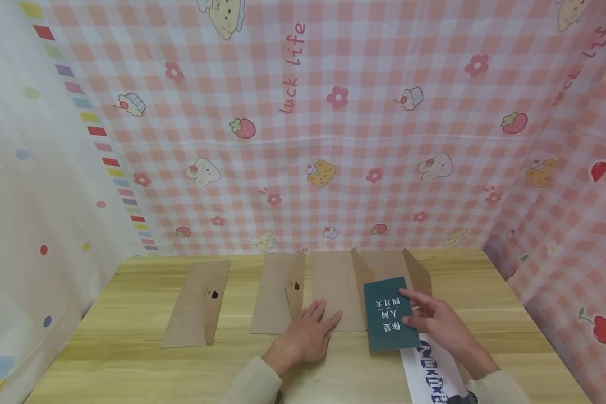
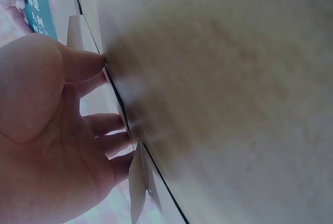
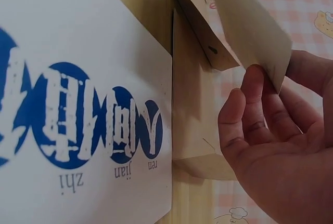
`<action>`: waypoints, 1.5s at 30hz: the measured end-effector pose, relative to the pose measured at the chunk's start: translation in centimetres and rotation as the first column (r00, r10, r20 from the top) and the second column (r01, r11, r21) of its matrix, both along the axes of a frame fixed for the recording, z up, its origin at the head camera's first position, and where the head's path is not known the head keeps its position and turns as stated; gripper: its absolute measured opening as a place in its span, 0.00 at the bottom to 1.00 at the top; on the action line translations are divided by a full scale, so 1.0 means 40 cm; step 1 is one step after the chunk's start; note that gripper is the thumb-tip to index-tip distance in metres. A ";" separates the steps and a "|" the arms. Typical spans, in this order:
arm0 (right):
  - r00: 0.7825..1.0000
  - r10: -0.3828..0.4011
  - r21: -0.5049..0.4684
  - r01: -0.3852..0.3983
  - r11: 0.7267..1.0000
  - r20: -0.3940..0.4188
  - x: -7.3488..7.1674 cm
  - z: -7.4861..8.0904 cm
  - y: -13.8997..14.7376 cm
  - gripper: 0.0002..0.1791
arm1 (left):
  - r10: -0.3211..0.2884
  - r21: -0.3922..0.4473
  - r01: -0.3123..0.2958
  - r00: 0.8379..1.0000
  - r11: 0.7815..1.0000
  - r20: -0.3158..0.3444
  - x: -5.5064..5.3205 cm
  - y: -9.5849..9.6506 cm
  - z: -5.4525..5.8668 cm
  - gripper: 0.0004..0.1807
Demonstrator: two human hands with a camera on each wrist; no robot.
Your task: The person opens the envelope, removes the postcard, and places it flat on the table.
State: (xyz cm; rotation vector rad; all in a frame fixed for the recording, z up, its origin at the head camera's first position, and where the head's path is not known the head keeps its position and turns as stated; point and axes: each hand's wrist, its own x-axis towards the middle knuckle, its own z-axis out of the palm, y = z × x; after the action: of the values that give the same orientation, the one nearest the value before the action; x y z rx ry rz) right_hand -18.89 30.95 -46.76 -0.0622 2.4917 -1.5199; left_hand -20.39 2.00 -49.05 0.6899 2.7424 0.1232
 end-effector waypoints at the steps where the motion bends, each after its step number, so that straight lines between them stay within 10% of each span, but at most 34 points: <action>1: 1.000 0.001 0.003 -0.001 1.000 -0.002 0.001 -0.001 0.001 0.38 | 0.000 0.001 0.000 1.000 1.000 -0.001 0.000 0.000 -0.001 0.27; 45: 0.975 0.189 -0.090 -0.180 0.980 0.116 0.023 -0.043 0.001 0.30 | 0.010 -0.004 -0.010 1.000 1.000 -0.008 0.004 0.002 0.002 0.28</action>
State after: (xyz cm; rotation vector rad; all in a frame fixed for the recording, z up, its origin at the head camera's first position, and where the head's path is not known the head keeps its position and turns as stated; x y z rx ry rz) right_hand -17.96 30.99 -48.48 -0.2001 2.2607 -1.4961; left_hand -20.21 2.09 -48.96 0.6766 2.7537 0.1176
